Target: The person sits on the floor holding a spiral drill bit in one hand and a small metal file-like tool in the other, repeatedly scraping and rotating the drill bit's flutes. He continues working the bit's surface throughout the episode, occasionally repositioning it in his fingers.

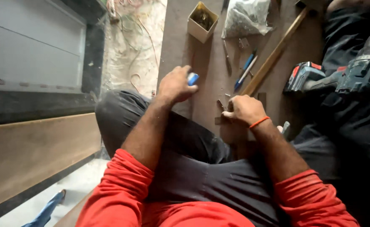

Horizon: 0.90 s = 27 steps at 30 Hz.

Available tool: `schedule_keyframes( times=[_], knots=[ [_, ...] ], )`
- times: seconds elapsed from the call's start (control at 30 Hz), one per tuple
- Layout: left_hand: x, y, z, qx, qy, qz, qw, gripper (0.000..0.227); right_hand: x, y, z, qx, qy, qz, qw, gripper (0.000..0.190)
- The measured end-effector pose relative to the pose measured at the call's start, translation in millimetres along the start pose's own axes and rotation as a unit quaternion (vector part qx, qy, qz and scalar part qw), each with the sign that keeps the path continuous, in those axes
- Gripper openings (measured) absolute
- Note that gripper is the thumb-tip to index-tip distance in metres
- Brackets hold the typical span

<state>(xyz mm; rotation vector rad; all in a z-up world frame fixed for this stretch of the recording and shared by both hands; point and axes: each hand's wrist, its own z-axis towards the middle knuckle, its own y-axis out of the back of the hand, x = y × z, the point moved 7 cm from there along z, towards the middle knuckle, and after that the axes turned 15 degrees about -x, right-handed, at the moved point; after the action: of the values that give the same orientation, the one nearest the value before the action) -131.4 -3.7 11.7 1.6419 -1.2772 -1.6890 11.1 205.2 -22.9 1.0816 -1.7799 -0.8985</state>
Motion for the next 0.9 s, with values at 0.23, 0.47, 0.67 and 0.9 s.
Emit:
schedule_keyframes(
  times=[0.23,0.47,0.67,0.9],
  knots=[
    [-27.7,-14.2,-9.7,0.084,-0.072,0.067,0.992,0.067,0.8,28.7,0.0,0.035,0.021,0.094,0.995,0.033],
    [-41.7,-29.0,-13.3,0.097,-0.192,0.058,0.975,0.060,-9.8,88.3,-1.5,-0.123,0.003,0.407,0.905,0.016],
    [-72.1,1.0,-17.8,0.176,-0.031,-0.180,0.967,0.049,9.6,76.4,-9.2,-0.122,-0.019,0.485,0.866,0.020],
    [-64.8,-13.8,-16.7,0.176,-0.031,-0.291,0.940,0.029,46.4,68.9,-15.8,-0.098,0.075,0.438,0.890,0.030]
  ],
)
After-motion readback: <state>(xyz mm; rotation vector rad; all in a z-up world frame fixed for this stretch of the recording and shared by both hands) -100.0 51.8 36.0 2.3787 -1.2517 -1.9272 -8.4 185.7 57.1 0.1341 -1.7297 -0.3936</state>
